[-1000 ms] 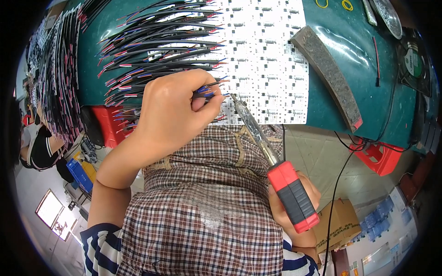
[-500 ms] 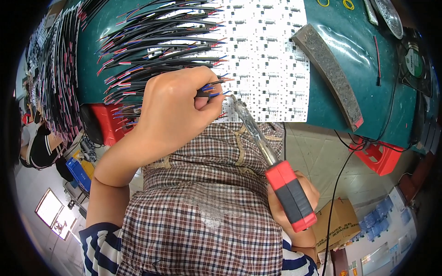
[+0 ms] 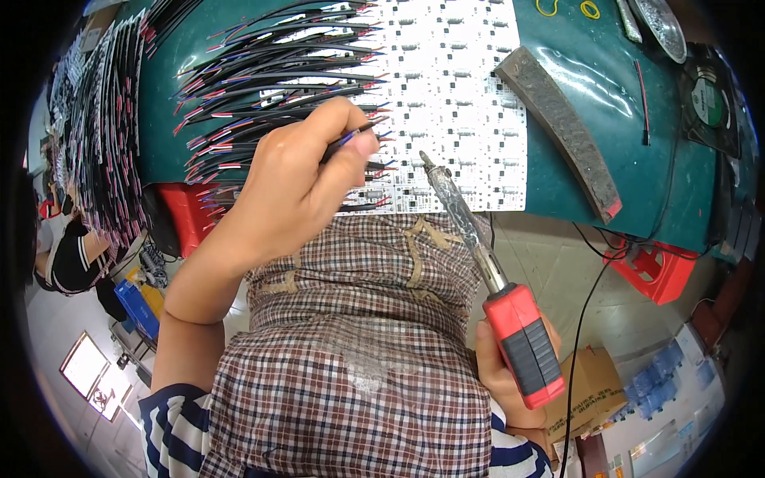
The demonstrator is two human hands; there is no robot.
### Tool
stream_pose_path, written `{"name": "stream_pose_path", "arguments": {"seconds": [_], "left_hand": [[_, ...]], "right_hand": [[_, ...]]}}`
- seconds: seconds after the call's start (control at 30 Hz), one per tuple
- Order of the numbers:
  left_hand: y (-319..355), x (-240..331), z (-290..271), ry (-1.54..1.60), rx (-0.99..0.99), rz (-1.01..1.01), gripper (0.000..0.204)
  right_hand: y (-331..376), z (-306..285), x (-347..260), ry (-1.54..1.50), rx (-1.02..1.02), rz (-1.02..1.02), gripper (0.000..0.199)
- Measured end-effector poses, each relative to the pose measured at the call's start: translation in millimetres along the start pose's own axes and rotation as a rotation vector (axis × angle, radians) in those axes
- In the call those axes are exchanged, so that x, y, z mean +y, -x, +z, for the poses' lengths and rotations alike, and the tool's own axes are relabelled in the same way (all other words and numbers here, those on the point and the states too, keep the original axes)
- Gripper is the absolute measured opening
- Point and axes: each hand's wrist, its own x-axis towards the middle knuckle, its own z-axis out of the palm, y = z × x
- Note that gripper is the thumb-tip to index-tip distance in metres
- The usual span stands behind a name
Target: The person assembles electrical wire harnesses by grouping wires and using a heat gun to fuse or secure them.
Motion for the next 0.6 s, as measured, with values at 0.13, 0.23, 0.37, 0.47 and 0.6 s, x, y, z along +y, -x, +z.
{"name": "stream_pose_path", "arguments": {"seconds": [0.13,0.23,0.37,0.47,0.6], "left_hand": [[3,-6,2,-0.044,0.025,0.046,0.015],[2,-1,-2,-0.172,0.194,0.151,0.014],[6,18,-16,-0.322,0.313,0.253,0.010],[17,27,-6,-0.319,0.071,0.035,0.007],[24,3,19,-0.213,0.103,0.058,0.014]], "right_hand": [[0,4,-1,-0.081,0.054,0.006,0.018],[1,3,-2,-0.073,0.051,0.016,0.018],[4,0,0,-0.011,0.029,0.014,0.019],[6,5,4,-0.028,0.069,-0.014,0.020],[4,7,2,0.002,0.037,-0.059,0.021]]}}
